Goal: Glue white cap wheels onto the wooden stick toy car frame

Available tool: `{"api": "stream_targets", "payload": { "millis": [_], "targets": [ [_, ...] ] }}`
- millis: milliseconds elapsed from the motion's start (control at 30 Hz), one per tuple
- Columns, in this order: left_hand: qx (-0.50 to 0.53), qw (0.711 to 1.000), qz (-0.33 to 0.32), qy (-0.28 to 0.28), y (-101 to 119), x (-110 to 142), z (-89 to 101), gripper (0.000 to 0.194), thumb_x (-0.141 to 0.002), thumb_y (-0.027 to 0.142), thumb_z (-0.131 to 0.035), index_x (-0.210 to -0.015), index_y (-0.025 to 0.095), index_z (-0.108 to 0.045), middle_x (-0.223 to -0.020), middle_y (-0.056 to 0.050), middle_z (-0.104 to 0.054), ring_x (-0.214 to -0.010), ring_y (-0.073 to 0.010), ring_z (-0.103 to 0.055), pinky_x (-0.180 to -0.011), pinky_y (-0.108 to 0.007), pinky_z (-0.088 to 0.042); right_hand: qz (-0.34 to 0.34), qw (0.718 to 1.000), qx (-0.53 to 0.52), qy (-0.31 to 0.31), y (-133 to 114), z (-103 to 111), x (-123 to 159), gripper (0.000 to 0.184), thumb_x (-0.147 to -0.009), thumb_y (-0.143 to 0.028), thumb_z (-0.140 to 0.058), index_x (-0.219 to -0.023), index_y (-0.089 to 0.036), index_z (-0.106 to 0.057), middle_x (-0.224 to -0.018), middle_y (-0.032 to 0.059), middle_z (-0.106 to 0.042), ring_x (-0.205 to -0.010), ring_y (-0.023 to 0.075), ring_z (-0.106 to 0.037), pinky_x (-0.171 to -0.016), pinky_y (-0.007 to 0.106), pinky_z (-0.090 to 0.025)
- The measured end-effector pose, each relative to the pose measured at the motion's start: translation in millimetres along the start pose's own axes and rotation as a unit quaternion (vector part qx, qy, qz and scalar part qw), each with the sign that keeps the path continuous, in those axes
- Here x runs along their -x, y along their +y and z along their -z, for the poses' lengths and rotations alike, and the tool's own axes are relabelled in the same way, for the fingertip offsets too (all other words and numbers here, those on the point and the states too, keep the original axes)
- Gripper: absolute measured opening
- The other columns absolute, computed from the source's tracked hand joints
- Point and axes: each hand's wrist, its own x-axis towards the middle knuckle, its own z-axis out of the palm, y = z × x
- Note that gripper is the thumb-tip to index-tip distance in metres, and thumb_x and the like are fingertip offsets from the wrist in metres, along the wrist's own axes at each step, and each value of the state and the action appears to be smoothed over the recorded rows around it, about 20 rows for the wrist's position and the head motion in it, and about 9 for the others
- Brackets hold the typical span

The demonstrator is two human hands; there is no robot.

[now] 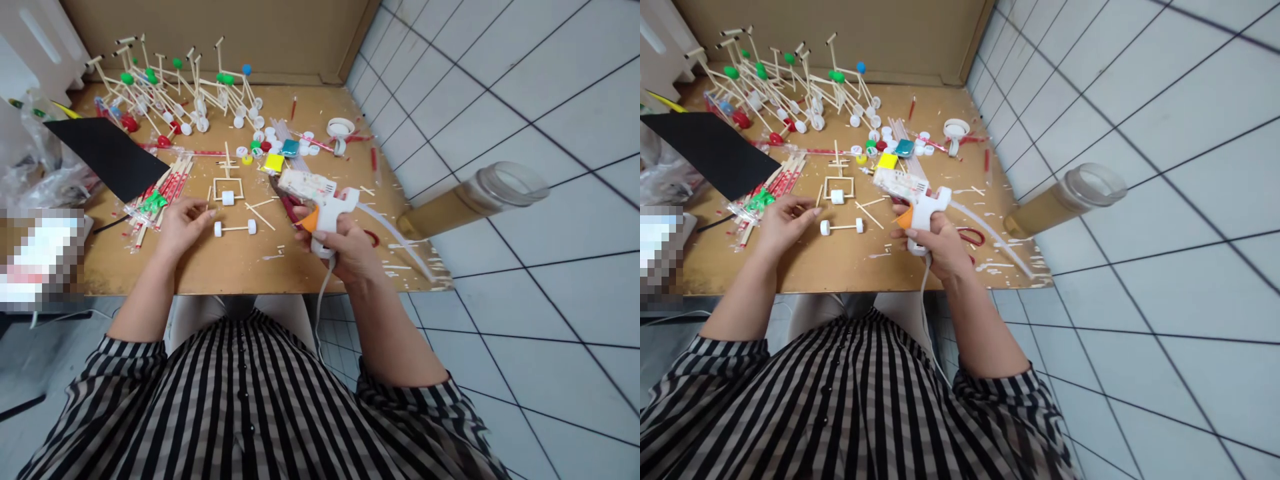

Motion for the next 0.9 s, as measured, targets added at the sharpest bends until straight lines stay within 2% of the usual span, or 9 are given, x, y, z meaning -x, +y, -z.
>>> {"api": "stream_targets", "payload": {
  "millis": [100,267,467,767,900],
  "targets": [
    [0.039,0.996,-0.048,-0.071,-3,9,0.9,0.04,-0.066,0.047,-0.081,-0.093,0.018,-0.078,-0.082,-0.004,-0.067,-0.066,-0.0152,-0.056,-0.066,-0.03,-0.048,-0.011,0.999,0.01,-0.032,1,-4,0,0.054,-0.053,-0.031,-0.084,-0.1,-0.023,-0.059,-0.116,0.0082,-0.076,-0.068,0.0141,-0.069,-0.055,0.024,-0.052],
    [0.041,0.986,-0.072,-0.146,-7,11,2.1,0.043,-0.066,0.044,-0.086,-0.101,0.021,-0.078,-0.082,-0.005,-0.067,-0.067,-0.0155,-0.056,-0.067,-0.031,-0.049,0.0,0.996,0.083,-0.031,1,-6,2,0.04,-0.061,-0.033,-0.079,-0.095,-0.023,-0.061,-0.106,0.0064,-0.077,-0.07,0.0143,-0.065,-0.063,0.028,-0.054],
    [0.036,0.981,-0.084,-0.173,-10,9,1.8,0.033,-0.07,0.038,-0.082,-0.097,0.021,-0.078,-0.089,-0.006,-0.071,-0.065,-0.0143,-0.056,-0.065,-0.03,-0.051,0.014,0.981,0.193,-0.02,1,-3,6,0.026,-0.065,-0.028,-0.07,-0.089,-0.021,-0.063,-0.082,0.0015,-0.072,-0.071,0.0168,-0.061,-0.07,0.032,-0.052],
    [0.025,0.981,-0.089,-0.173,-7,11,0.1,0.026,-0.071,0.035,-0.079,-0.092,0.019,-0.077,-0.085,-0.005,-0.07,-0.065,-0.0146,-0.056,-0.065,-0.03,-0.049,0.03,0.971,0.232,-0.042,-4,1,11,0.032,-0.07,-0.027,-0.067,-0.101,-0.022,-0.066,-0.103,0.0061,-0.074,-0.089,0.0222,-0.067,-0.082,0.038,-0.056],
    [0.017,0.982,-0.098,-0.163,-8,12,-0.9,0.026,-0.072,0.034,-0.08,-0.093,0.02,-0.076,-0.085,-0.005,-0.068,-0.066,-0.0149,-0.056,-0.067,-0.03,-0.049,0.058,0.959,0.276,-0.029,-6,1,16,0.029,-0.074,-0.031,-0.07,-0.102,-0.023,-0.069,-0.096,0.0063,-0.074,-0.098,0.0268,-0.067,-0.084,0.041,-0.057]
  ]
}}
